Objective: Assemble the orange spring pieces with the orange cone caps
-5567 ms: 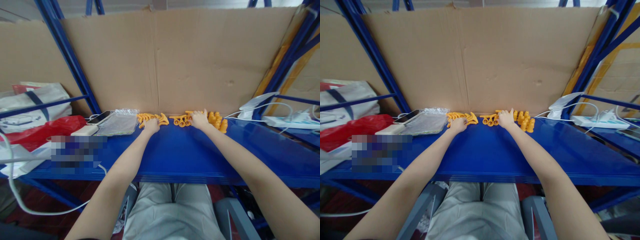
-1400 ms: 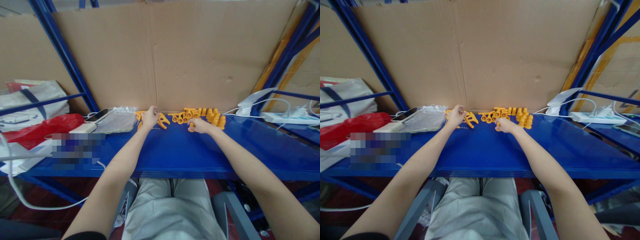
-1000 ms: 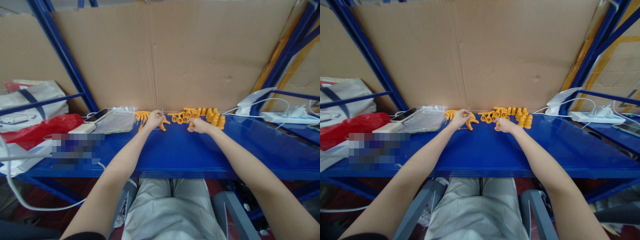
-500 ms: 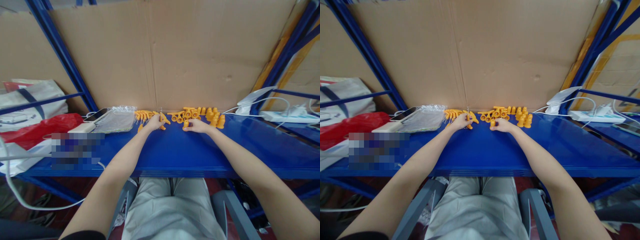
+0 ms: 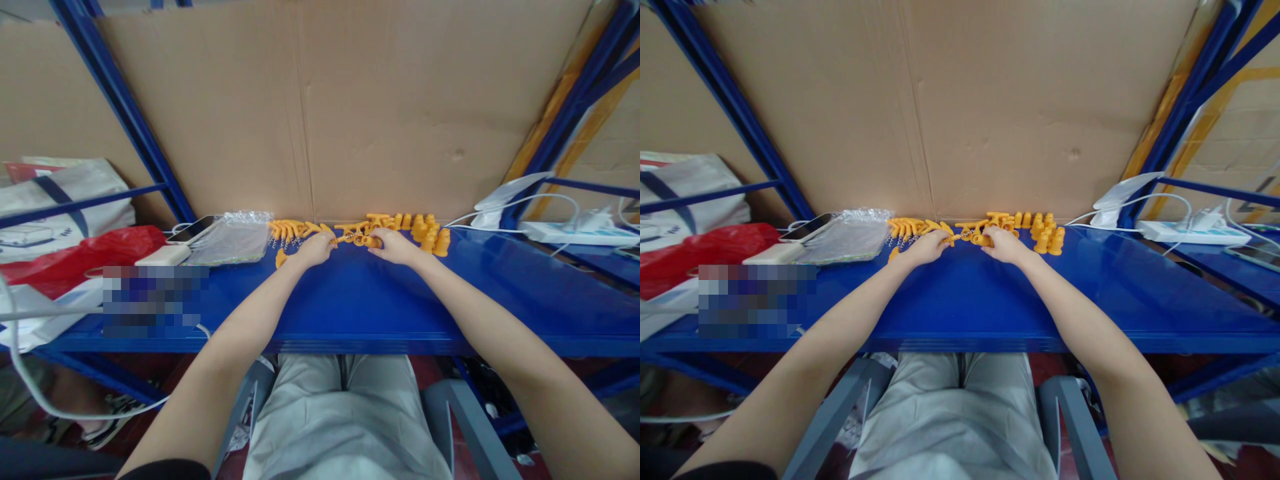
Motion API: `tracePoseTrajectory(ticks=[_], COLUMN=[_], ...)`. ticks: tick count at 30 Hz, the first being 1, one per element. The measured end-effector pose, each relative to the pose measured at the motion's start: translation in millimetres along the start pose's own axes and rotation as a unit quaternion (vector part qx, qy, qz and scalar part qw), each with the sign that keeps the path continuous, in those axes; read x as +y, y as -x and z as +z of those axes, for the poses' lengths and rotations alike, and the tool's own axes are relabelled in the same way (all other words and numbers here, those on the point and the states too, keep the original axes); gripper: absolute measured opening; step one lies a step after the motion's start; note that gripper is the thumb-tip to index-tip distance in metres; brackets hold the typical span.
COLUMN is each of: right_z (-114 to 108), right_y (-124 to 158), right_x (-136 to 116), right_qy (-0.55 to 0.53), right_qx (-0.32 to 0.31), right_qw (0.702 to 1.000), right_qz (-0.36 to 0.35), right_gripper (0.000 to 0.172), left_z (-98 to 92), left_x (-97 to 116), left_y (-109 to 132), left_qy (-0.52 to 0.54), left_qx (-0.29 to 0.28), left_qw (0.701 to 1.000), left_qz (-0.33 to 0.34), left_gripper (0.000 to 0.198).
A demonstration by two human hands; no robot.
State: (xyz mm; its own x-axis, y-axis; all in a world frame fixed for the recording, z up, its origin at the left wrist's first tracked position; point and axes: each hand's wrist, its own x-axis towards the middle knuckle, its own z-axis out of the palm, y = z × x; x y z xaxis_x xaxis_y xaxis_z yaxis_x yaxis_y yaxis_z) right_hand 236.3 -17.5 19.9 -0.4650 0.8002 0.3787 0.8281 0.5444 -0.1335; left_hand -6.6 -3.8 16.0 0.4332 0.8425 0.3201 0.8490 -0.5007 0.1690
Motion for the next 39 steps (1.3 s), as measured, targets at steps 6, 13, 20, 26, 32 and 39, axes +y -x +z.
tracePoseTrajectory(ticks=[6, 13, 20, 26, 32, 39], right_z=[-0.7, -6.7, -10.7, -11.9, 1.1, 10.7], right_y=[1.7, 3.5, 4.7, 6.1, 2.1, -2.0], right_x=[-1.5, -1.8, -8.7, -2.1, 2.4, 11.7], right_qy=[0.023, 0.079, 0.087, 0.111, 0.049, -0.025], right_qx=[0.019, -0.001, 0.000, 0.000, 0.053, 0.100], right_qw=[1.000, 0.994, 0.993, 0.990, 0.997, 0.993], right_qz=[0.007, 0.078, 0.078, 0.092, -0.016, -0.065], right_gripper=[0.026, 0.032, 0.034, 0.038, 0.033, 0.036], left_z=[1.9, 0.9, 4.0, 8.9, 7.4, 2.3], left_x=[5.6, 1.7, -0.7, -9.1, -2.3, 6.0], left_y=[1.6, 2.4, 2.3, -0.3, 0.8, 1.1], left_qy=[-0.067, -0.084, -0.079, -0.079, -0.066, 0.001], left_qx=[0.005, 0.007, 0.029, 0.058, 0.087, 0.134], left_qw=[0.998, 0.996, 0.996, 0.995, 0.991, 0.980], left_qz=[0.009, -0.005, 0.001, 0.026, 0.081, 0.145], left_gripper=[0.024, 0.027, 0.024, 0.021, 0.021, 0.019])
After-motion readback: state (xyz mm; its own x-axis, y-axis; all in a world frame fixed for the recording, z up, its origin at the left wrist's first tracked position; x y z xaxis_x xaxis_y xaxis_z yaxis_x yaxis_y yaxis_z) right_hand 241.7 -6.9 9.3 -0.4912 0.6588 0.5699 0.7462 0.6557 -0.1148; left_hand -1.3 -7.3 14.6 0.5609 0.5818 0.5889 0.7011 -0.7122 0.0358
